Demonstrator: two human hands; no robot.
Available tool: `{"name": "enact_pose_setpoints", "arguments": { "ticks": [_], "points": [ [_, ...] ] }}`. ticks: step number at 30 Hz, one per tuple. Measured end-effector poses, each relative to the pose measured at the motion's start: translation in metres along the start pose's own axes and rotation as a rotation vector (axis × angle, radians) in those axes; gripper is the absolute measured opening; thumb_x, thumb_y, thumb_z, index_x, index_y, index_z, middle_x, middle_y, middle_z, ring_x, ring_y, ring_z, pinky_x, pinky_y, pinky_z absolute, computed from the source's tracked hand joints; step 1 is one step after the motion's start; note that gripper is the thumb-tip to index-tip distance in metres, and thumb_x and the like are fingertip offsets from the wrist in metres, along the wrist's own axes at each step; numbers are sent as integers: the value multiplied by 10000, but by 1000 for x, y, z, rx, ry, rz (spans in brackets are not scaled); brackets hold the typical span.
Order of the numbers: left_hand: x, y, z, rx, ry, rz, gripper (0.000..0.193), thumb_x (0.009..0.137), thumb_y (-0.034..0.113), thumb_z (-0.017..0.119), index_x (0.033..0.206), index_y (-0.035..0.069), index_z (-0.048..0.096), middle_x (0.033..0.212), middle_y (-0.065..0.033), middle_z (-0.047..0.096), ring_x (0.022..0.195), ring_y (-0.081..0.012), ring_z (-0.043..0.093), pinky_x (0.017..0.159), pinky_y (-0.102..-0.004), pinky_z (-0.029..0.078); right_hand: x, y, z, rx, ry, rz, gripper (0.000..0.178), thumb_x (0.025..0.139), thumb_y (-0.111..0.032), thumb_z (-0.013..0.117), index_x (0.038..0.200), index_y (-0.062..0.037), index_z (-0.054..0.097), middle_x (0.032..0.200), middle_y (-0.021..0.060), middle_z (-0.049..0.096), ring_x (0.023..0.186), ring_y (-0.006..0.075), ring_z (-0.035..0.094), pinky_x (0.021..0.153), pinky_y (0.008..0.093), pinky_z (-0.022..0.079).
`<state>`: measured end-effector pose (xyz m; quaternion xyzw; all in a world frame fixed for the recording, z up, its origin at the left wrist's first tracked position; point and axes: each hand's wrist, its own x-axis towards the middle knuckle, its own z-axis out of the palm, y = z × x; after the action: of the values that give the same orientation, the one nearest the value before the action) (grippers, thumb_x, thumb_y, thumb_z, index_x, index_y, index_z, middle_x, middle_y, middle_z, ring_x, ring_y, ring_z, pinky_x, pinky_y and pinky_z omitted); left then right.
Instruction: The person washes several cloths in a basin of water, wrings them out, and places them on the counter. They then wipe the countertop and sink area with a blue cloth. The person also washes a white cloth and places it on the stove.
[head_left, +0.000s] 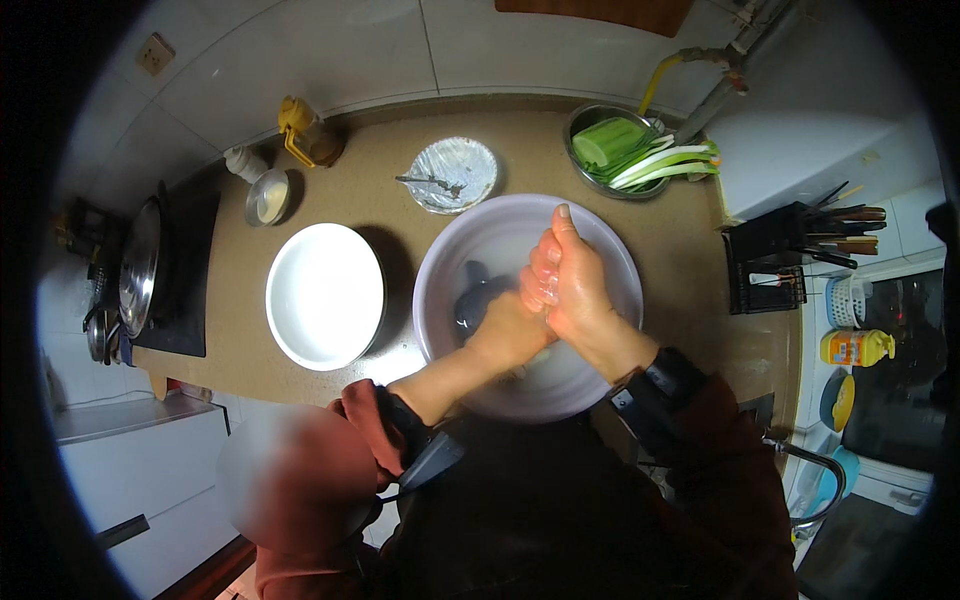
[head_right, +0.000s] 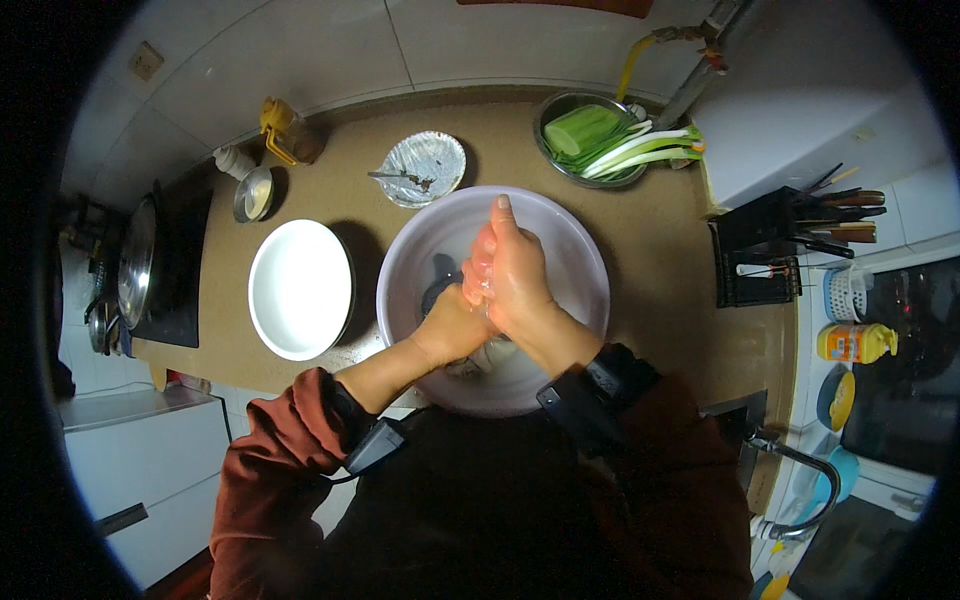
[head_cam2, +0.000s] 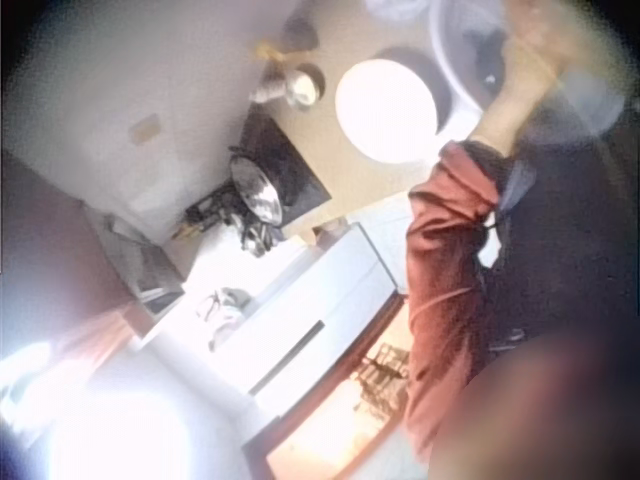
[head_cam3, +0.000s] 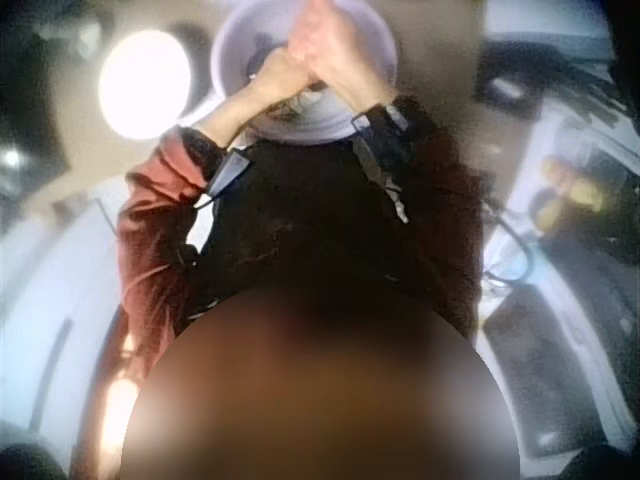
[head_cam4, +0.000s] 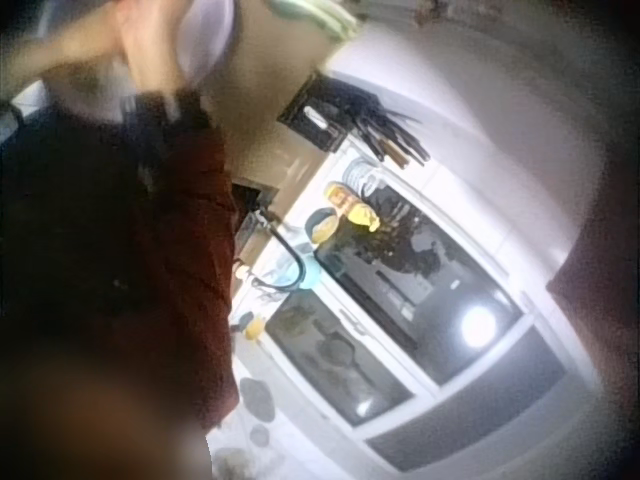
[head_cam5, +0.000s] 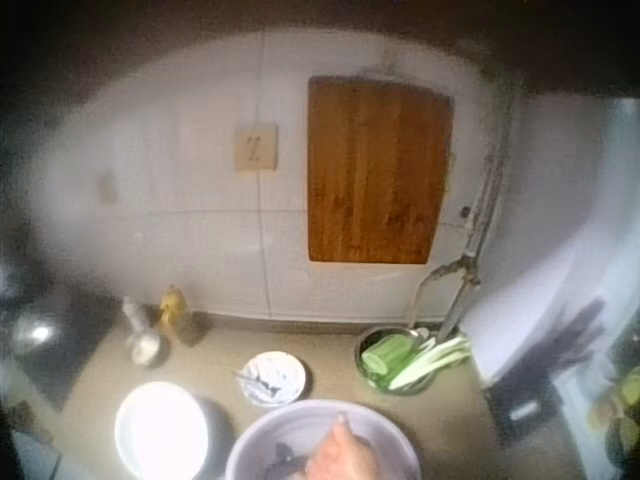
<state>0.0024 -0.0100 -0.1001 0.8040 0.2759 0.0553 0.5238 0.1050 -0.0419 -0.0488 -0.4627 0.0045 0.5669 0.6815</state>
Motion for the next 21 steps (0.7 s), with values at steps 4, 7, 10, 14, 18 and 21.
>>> {"name": "enact_pose_setpoints", "arguments": {
  "ticks": [4,7,10,14,18,21],
  "points": [
    [6,-8,1,282,33,-106,264,777,250,542,885,26,630,796,-232,634,795,-429,605,713,-469,499,11,13,-6,96,83,-10,501,954,-502,355,587,-168,294,479,-23,215,386,128,181,392,295,172],
    [10,-12,3,362,65,-149,239,769,239,537,842,40,648,795,-221,637,787,-403,618,704,-465,505,21,22,-17,175,183,-5,488,961,-491,338,604,-162,293,494,-22,217,391,126,174,398,291,168],
    [13,-19,8,456,73,-141,218,760,232,544,824,55,654,779,-200,645,767,-374,633,694,-458,510,33,34,-29,251,281,19,477,964,-486,335,619,-158,292,504,-24,220,397,125,166,407,287,164],
    [16,-29,10,496,50,-201,233,774,255,574,874,58,646,795,-210,643,776,-379,630,714,-451,507,44,45,-38,355,273,58,435,943,-495,399,678,-152,371,547,-28,290,455,128,275,457,287,260],
    [9,-37,1,119,105,-194,380,789,267,666,1064,31,551,889,-198,642,833,-284,645,739,-382,494,34,22,-56,112,148,-8,365,918,-464,491,905,-101,525,791,21,516,737,153,529,657,359,445],
    [6,-40,-14,-73,100,-101,475,820,277,690,1150,26,457,907,-111,596,829,-178,585,734,-323,469,19,7,-72,-331,61,-8,403,889,-424,561,1128,-103,513,1054,48,550,968,161,536,780,393,464]
  ]
}}
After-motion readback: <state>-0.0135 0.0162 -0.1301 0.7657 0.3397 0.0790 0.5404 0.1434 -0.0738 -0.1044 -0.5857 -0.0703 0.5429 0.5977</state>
